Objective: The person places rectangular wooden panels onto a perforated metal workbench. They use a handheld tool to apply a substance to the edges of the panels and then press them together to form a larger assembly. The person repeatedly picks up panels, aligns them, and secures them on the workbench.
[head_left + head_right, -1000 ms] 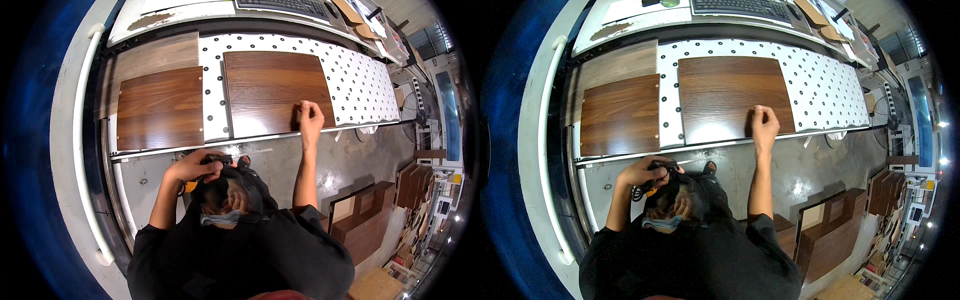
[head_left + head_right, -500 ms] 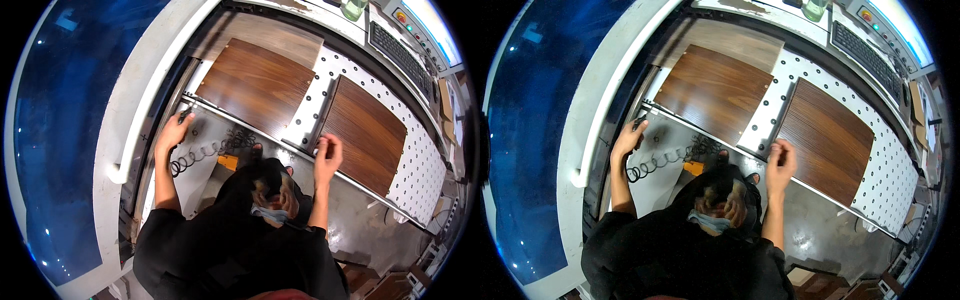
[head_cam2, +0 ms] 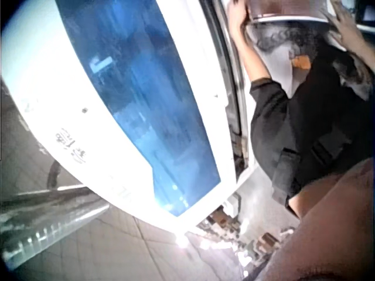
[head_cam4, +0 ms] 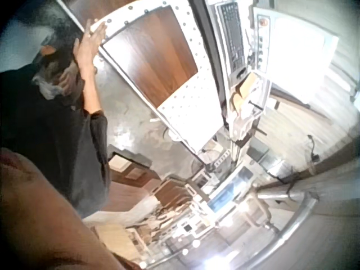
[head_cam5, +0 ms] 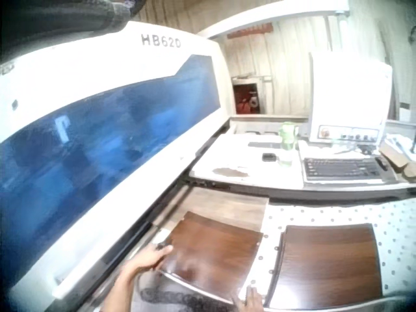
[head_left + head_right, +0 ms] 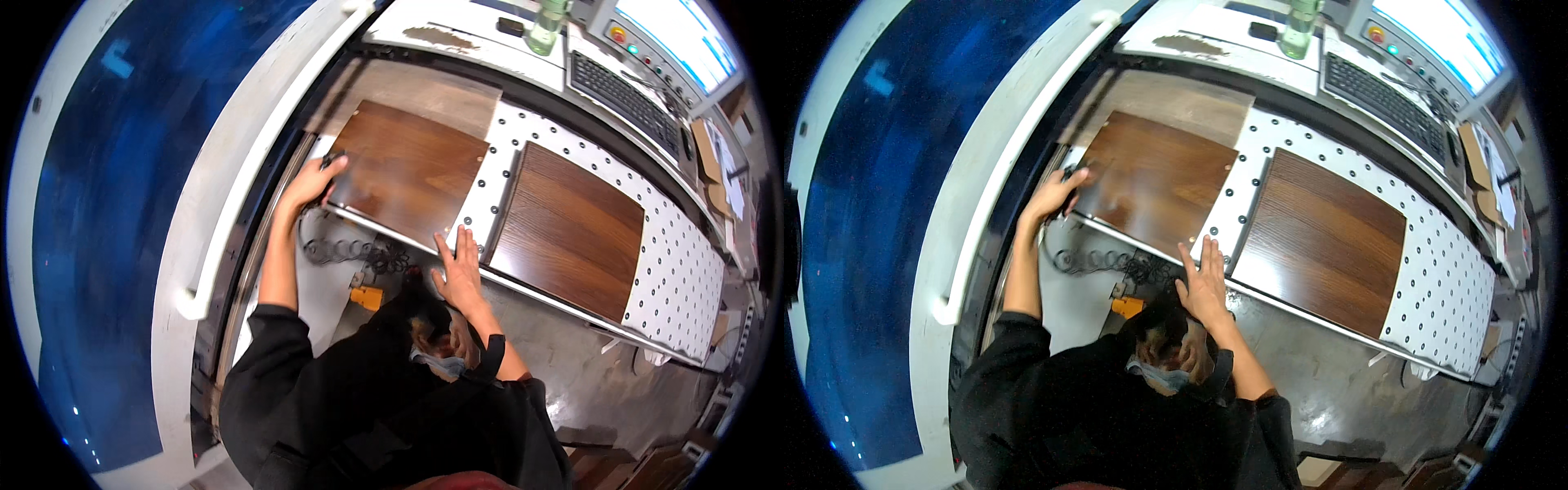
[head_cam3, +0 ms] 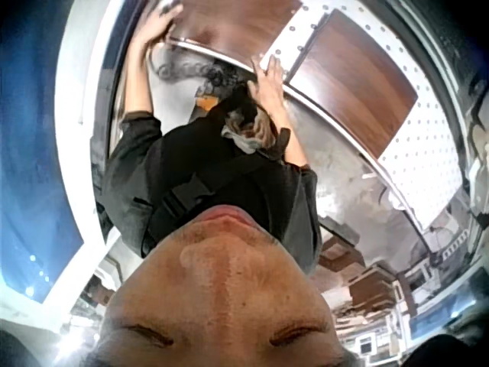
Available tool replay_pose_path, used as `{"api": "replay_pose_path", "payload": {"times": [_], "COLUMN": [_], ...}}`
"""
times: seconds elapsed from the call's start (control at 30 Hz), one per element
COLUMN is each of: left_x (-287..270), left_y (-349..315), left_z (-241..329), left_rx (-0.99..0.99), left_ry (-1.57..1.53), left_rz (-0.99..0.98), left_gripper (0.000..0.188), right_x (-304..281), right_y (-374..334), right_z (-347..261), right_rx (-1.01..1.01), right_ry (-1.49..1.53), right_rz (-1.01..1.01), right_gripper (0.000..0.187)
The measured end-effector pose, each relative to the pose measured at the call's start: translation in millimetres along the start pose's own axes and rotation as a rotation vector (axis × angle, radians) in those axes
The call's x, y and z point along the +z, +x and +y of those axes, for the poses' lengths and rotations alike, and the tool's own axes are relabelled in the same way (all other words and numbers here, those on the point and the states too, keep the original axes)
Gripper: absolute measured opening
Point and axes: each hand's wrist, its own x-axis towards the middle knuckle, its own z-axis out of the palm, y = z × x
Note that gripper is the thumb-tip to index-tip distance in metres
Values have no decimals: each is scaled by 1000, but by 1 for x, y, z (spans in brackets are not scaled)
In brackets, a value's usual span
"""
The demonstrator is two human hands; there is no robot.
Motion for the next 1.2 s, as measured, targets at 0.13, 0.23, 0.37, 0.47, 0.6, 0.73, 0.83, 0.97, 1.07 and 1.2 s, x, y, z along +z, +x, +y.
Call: {"api": "replay_pose_path", "payload": {"times": [0.13, 0.23, 0.37, 0.47, 0.6, 0.73, 0.83, 0.97, 1.07, 1.2], "left_x": [-20, -42, -54, -46, -32, -10, 23, 51, 38, 43], "left_y": [-71, -122, -148, -162, -169, -186, -110, 30, 98, 93], "left_z": [39, 31, -23, -60, -70, -35, -37, -86, -156, -117], "left_rx": [209, 414, 501, 312, 99, 737, 853, 441, 166, 144], "left_ry": [2, -24, 147, 385, 753, 440, 301, 528, 541, 513], "left_rz": [77, 674, 1536, 1618, 1683, 1788, 1124, 750, 646, 514], "left_gripper": [45, 43, 43, 43, 61, 57, 50, 71, 85, 72], "right_x": [5, 6, 4, 4, 5, 16, 21, 26, 32, 43], "right_y": [-5, -5, -6, -8, -9, 3, -6, -1, 4, 3], "right_z": [10, 8, 6, 8, 7, -4, -2, -8, -12, -15], "right_rx": [10, 16, 15, 26, 74, 49, 147, 155, 158, 282], "right_ry": [-20, -28, -52, -81, -67, -125, -153, -140, -107, 20], "right_rz": [-3, -13, -32, -45, -49, -39, 29, 63, 98, 171], "right_gripper": [78, 81, 85, 85, 88, 88, 87, 87, 87, 89]}}
